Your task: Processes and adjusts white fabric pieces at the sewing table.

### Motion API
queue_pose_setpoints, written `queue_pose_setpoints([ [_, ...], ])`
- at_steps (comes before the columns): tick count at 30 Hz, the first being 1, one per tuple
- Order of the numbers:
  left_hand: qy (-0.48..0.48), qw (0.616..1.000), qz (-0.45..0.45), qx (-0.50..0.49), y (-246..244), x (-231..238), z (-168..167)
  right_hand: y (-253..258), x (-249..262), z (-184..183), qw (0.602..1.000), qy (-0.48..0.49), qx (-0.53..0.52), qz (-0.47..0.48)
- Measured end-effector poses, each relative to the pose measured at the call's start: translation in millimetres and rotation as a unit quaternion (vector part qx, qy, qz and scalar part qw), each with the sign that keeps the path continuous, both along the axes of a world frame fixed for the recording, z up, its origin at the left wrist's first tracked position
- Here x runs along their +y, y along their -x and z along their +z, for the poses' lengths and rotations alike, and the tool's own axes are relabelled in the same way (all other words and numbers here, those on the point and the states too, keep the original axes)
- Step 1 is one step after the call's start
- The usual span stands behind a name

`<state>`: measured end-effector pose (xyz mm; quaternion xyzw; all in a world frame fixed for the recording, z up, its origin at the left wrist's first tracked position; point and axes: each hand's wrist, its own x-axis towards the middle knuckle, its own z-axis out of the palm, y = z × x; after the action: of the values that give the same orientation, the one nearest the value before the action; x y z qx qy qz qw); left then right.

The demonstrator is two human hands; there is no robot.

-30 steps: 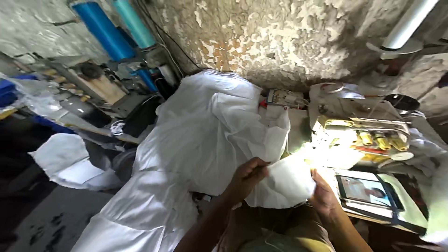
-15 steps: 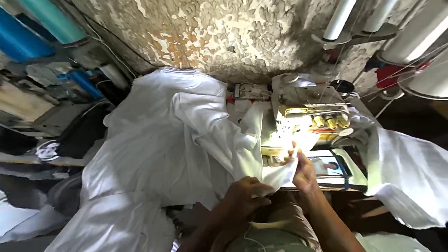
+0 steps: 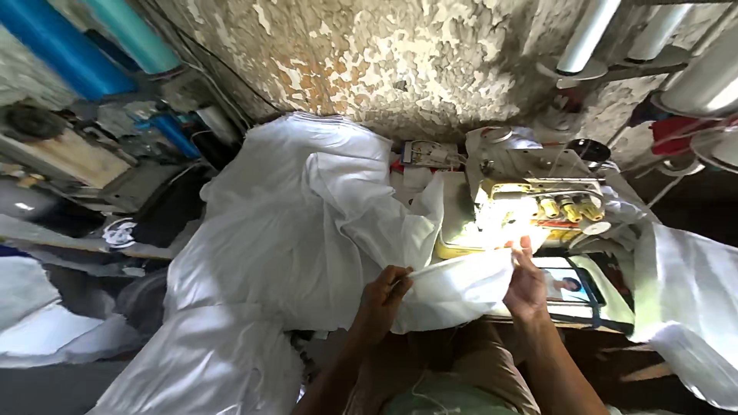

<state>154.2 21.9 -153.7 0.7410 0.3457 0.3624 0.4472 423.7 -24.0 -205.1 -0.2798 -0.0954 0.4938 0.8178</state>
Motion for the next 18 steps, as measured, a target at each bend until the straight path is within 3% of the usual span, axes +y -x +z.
queue_pose_setpoints([
  [4,-0.043,0.998,-0.023,0.033,4.0,2.6,0.6,-15.6,0.9,0.1,0.998,-0.057,-0.005,-0.013],
  [7,0.013,0.994,0.076,-0.081,23.4,2.5,9.0,-43.0,-5.2,-2.9,0.991,-0.125,-0.056,0.013],
  [9,0.004,0.969,0.137,-0.204,54.2,-3.3,25.7,-38.3,-10.8,8.0,0.995,-0.045,-0.091,0.007],
  [11,-0.038,0.969,0.059,-0.238,93.9,-17.6,53.7,-11.7,-14.5,14.6,0.98,0.1,-0.167,0.052],
  [14,0.001,0.965,-0.201,-0.17,122.9,-28.1,81.1,32.9,0.8,1.0,0.924,0.185,-0.234,0.238],
  [15,0.022,0.969,-0.209,-0.13,121.8,-28.7,83.2,48.3,10.2,-5.3,0.912,0.195,-0.24,0.27],
  [18,-0.022,0.995,-0.043,0.087,108.7,-13.9,78.3,86.8,39.2,-20.7,0.897,0.19,-0.272,0.292],
])
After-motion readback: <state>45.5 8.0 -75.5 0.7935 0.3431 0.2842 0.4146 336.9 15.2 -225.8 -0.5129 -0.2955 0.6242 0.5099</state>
